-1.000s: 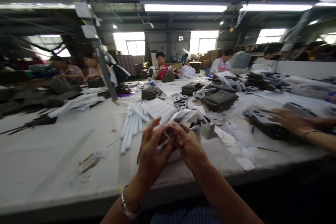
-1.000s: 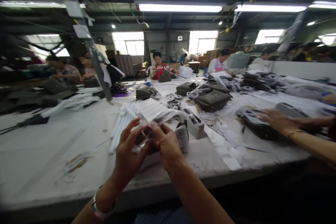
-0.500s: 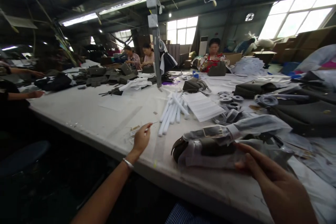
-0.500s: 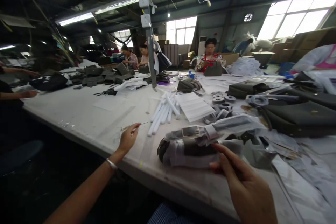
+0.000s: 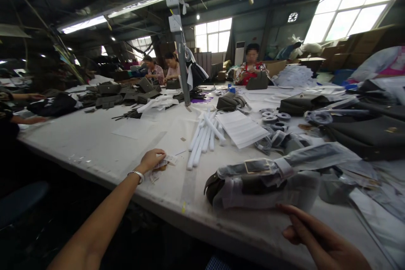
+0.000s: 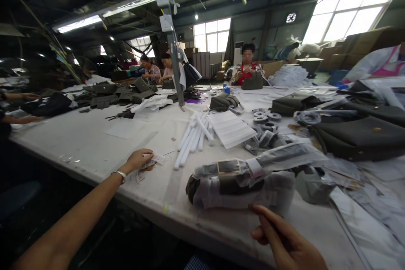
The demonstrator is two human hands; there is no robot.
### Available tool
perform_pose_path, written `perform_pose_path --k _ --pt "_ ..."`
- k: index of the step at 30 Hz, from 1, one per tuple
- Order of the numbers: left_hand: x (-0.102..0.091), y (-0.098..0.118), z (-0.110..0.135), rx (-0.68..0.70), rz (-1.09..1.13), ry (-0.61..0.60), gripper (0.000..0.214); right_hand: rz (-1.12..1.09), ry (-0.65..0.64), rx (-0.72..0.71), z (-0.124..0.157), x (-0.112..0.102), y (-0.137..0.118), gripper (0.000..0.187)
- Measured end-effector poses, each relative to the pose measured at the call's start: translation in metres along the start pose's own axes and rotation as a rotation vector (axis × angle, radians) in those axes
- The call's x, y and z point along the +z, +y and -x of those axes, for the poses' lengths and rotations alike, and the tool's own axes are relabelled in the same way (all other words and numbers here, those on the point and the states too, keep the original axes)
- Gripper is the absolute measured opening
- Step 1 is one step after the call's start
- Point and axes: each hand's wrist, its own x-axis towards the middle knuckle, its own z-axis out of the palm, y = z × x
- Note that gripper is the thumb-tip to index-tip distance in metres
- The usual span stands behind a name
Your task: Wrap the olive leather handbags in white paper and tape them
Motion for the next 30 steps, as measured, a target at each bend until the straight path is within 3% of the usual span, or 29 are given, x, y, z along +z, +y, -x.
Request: perform_pose_path --k 6,10,14,18,21,25,30 --pt "-0.034 0.037 -0.016 -0.023 0.087 0.074 0.027 -0.047 0.023 -0.139 -0.003 0.004 -0.015 0.040" --pt "-0.058 0.079 -0.020 0.030 0.271 0.095 0.027 -0.106 -0.017 -0.223 -0.002 0.010 -0.021 0.036" --pt "-0.074 0.132 -0.009 0.119 0.521 0.054 0.038 -0.235 -0.033 -0.300 0.000 0.015 -0.037 0.033" --pt "-0.077 0.196 0.024 0.224 0.702 -0.110 0.038 -0.360 -0.083 -0.372 -0.002 0.021 -0.066 0.031" --pt "-0.069 0.247 0.059 0.311 0.766 -0.251 0.035 -0.453 -0.052 -0.442 -0.009 0.026 -0.090 0.030" --pt "-0.053 0.309 0.110 0.426 0.802 -0.453 0.030 -0.618 -0.003 -0.534 -0.021 0.027 -0.114 0.049" --pt "-0.032 0.359 0.156 0.580 0.811 -0.721 0.025 -0.926 -0.128 -0.559 -0.018 0.005 -0.117 0.067"
